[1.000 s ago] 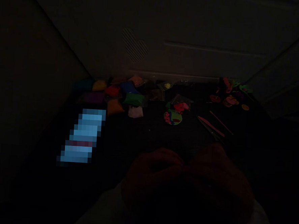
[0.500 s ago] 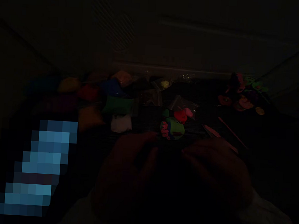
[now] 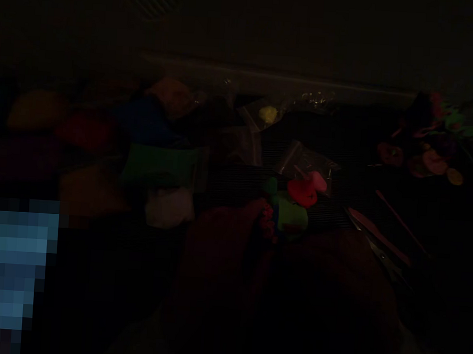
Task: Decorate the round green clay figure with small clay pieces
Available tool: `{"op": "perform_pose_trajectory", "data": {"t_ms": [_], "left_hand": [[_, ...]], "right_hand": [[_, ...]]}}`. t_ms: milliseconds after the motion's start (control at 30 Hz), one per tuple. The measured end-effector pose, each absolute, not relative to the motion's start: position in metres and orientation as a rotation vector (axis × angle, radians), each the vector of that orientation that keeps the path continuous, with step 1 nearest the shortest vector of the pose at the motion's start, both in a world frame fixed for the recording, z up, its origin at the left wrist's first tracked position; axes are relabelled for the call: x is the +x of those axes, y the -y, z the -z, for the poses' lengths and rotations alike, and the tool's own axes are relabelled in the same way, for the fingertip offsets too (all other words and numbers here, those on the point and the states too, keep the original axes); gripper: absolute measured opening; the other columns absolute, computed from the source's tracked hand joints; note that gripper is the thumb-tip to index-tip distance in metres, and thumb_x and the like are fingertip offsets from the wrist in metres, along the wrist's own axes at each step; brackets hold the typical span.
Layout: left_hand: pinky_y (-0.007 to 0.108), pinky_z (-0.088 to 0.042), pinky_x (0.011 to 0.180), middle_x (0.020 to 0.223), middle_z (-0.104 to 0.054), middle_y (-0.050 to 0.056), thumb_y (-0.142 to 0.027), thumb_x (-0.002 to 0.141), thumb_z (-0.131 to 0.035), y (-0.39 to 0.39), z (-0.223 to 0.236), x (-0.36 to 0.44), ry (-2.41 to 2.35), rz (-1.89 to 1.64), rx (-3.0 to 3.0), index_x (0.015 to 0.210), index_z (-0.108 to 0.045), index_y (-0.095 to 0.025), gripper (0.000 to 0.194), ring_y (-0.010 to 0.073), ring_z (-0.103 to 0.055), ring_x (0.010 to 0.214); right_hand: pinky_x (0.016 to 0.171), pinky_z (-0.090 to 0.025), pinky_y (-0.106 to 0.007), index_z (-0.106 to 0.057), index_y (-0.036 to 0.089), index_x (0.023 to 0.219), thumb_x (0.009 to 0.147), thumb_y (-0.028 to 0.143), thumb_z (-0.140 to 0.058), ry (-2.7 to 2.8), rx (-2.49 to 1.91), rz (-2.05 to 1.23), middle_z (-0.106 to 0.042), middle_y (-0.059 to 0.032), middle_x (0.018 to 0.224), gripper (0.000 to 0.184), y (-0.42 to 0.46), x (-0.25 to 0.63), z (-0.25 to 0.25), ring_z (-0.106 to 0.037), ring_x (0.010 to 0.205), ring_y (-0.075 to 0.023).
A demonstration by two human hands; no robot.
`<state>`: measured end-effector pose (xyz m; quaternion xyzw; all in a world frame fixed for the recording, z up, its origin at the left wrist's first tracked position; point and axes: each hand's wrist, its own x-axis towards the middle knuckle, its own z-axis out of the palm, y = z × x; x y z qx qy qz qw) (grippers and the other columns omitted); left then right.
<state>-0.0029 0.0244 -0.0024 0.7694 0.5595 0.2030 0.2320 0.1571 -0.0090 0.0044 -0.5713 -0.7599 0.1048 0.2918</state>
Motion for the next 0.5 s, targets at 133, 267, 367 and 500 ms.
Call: {"op": "perform_pose_trajectory", "data": {"t_ms": [133,267,367,500], "left_hand": [[0.038,-0.035,0.083,0.106,-0.054,0.004,-0.028,0.069,-0.052,-0.0264,-0.0014,-0.0023,-1.563,-0.499,1.999,0.113,-0.044,-0.023,0.045,0.0246,-0.046,0.098],[0.038,-0.035,0.083,0.099,-0.058,0.003,-0.022,0.069,-0.05,-0.0294,-0.0059,-0.0034,-1.504,-0.493,1.915,0.11,-0.049,-0.025,0.041,0.0252,-0.048,0.095],[0.039,-0.034,0.084,0.095,-0.06,0.003,-0.02,0.07,-0.047,-0.0303,-0.0065,-0.0037,-1.466,-0.531,1.865,0.108,-0.051,-0.025,0.038,0.0252,-0.048,0.093],[0.038,-0.034,0.085,0.096,-0.06,0.002,-0.019,0.071,-0.045,-0.0296,-0.006,-0.0037,-1.488,-0.533,1.859,0.106,-0.053,-0.026,0.036,0.025,-0.047,0.095]], "right_hand": [[0.064,-0.035,-0.033,-0.06,0.026,0.086,0.077,0.026,-0.047,2.036,-1.529,-0.327,-0.062,0.0001,0.075,0.016,0.0076,0.1542,-0.003,-0.054,0.07,-0.0162],[0.066,-0.037,-0.037,-0.058,0.028,0.092,0.078,0.028,-0.045,1.983,-1.542,-0.416,-0.062,-0.0007,0.078,0.019,0.009,0.1539,-0.0008,-0.054,0.073,-0.019],[0.066,-0.038,-0.038,-0.057,0.027,0.095,0.079,0.028,-0.043,1.988,-1.536,-0.486,-0.062,-0.0018,0.082,0.022,0.0103,0.1551,-0.0013,-0.055,0.075,-0.0203],[0.067,-0.038,-0.038,-0.057,0.026,0.095,0.08,0.028,-0.041,1.965,-1.567,-0.534,-0.062,-0.0027,0.083,0.022,0.0109,0.155,-0.0019,-0.055,0.077,-0.0208]]}}
